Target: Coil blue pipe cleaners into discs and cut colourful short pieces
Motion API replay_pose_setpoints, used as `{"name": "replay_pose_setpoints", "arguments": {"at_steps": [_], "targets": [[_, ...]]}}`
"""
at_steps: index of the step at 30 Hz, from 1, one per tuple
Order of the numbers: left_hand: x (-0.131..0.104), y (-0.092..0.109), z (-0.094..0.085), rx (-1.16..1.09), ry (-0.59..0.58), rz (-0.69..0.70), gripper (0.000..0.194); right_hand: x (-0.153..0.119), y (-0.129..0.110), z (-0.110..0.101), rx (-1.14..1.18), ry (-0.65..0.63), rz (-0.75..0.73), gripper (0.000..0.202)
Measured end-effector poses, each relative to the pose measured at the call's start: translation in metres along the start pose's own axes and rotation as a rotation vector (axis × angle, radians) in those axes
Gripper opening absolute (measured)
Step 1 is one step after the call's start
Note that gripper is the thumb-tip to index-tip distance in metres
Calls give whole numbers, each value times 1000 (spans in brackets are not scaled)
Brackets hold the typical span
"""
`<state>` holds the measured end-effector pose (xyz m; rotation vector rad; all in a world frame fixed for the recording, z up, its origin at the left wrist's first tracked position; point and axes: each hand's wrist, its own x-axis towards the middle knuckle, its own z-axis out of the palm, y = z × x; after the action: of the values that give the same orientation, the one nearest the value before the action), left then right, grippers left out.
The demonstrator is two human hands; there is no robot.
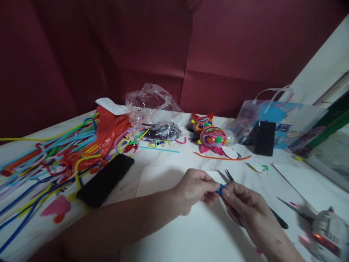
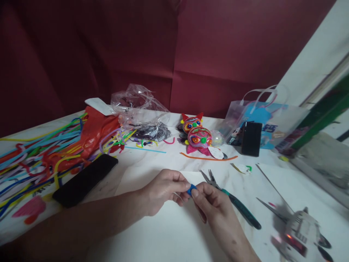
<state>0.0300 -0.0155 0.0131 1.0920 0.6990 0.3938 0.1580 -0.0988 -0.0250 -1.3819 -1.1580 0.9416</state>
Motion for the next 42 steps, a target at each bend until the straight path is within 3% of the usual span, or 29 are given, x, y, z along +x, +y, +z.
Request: {"name": "replay_pose_setpoints", "arguments": {"at_steps": [10, 17, 22, 26, 31, 36, 42], "targets": [[2, -4, -4, 15, -47, -5, 11, -1, 6, -4, -135, -59, -45, 41], [8, -1, -8, 134, -100, -16, 28, 2, 5, -8, -144, -65, -7, 41], [8, -2, -9, 124, -123, -38, 29, 2, 4, -9, -105, -77, 6, 40], [10, -5, -10, 65, -110, -27, 28, 5, 5, -5, -39, -40, 11, 37], [11, -6, -7, -19, -54, 82, 22, 9, 5, -2, 83, 72, 15, 34], [15, -5, -12, 229, -13, 59, 19, 8, 4, -4, 103, 156, 25, 34], [31, -1, -41, 631, -68, 12, 10, 8, -2, -10, 18, 262, 29, 37]]}}
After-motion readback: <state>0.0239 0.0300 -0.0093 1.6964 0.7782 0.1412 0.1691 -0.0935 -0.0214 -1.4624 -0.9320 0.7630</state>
